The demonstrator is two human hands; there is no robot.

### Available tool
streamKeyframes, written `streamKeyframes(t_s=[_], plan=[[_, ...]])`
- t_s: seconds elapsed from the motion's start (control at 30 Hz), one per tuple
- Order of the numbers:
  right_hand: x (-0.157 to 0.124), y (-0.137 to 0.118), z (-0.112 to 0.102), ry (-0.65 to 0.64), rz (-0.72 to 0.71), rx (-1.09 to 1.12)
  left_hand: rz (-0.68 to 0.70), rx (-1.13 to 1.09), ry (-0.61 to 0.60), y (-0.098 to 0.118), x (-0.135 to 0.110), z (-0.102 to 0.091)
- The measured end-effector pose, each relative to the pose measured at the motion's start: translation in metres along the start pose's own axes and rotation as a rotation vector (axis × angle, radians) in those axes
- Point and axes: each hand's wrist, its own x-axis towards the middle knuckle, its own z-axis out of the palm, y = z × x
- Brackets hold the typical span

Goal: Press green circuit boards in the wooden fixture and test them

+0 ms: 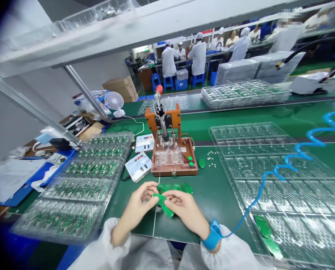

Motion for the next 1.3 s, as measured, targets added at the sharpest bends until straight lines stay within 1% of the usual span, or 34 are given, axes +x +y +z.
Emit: streamKeyframes(t_s=[0.03, 0.1, 0.2, 0.27, 0.33, 0.4, 0.43, 0.5, 0.6, 0.67, 0.73, 1.0, 1.13, 1.23, 1.3], plan=[[-0.001, -0.001, 0.0, 0.006, -0.007, -0.007, -0.028, 0.01, -0.026, -0.001, 0.002, 0.002], [-0.003, -0.004, -0.004, 0.037, -0.038, -0.049, -0.018, 0.019, -0.042, -0.003, 0.005, 0.003], [-0.002, -0.014, -0.017, 0.157, -0.146, -0.216, 0.011, -0.044, 0.026, -0.011, 0.011, -0.003], [0.005, -0.026, -0.029, 0.259, -0.221, -0.317, 0.04, -0.072, 0.112, -0.022, 0.015, -0.006], [0.018, -0.038, -0.043, 0.348, -0.271, -0.359, 0.074, -0.1, 0.211, -0.036, 0.018, -0.006], [0.038, -0.048, -0.054, 0.419, -0.312, -0.395, 0.086, -0.117, 0.303, -0.048, 0.018, -0.002], [0.049, -0.052, -0.059, 0.444, -0.327, -0.412, 0.091, -0.099, 0.338, -0.053, 0.016, 0.0], [0.07, -0.057, -0.066, 0.477, -0.349, -0.447, 0.124, 0.012, 0.394, -0.058, 0.012, 0.003], [0.094, -0.059, -0.072, 0.49, -0.363, -0.488, 0.231, 0.22, 0.43, -0.058, 0.007, 0.004], [0.103, -0.059, -0.075, 0.478, -0.363, -0.506, 0.298, 0.279, 0.426, -0.056, 0.005, 0.003], [0.107, -0.059, -0.076, 0.463, -0.361, -0.525, 0.335, 0.29, 0.432, -0.054, 0.005, 0.002], [0.113, -0.064, -0.082, 0.367, -0.361, -0.597, 0.323, 0.304, 0.452, -0.056, 0.01, 0.004], [0.114, -0.062, -0.083, 0.354, -0.369, -0.683, 0.31, 0.307, 0.468, -0.057, 0.008, 0.005], [0.116, -0.061, -0.083, 0.371, -0.407, -0.767, 0.302, 0.302, 0.456, -0.051, 0.013, 0.002], [0.118, -0.06, -0.083, 0.38, -0.437, -0.816, 0.294, 0.279, 0.45, -0.041, 0.024, -0.003]])
